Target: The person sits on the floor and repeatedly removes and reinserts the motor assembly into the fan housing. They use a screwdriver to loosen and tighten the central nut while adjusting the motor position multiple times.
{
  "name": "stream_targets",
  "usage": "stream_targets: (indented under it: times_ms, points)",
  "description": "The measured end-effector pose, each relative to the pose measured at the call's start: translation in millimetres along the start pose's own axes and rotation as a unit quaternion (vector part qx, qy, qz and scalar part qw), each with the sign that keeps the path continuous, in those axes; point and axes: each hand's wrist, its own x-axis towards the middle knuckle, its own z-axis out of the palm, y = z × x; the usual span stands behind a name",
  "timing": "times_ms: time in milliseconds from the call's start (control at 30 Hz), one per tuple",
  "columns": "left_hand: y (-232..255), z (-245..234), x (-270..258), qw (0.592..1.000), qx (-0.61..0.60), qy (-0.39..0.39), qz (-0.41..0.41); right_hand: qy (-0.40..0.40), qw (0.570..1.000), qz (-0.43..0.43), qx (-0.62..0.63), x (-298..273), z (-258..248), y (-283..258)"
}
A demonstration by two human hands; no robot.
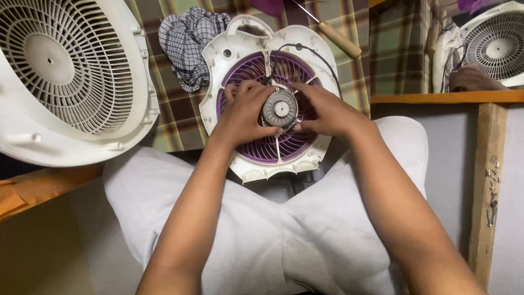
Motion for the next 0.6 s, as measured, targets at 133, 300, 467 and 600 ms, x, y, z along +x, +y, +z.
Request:
stream_targets:
  times_ms: [133, 300, 467, 600]
  points:
    - [-4, -3, -1, 1.0, -0.006, 0.0, 0.005, 0.012, 0.999, -0.01, -0.038, 3, 22, 6]
    - [-1, -4, -1, 1.0, -0.005, 0.011, 0.016, 0.078, 0.993, -0.016, -0.083, 6, 40, 14]
    - [3, -9, 1, 1.0, 0.016, 0.003, 0.025, 0.085, 0.995, 0.009, -0.052, 6, 49, 19]
    - [3, -19, 1, 1.0, -0.001, -0.003, 0.03, 0.074, 0.996, 0.002, -0.045, 6, 49, 17]
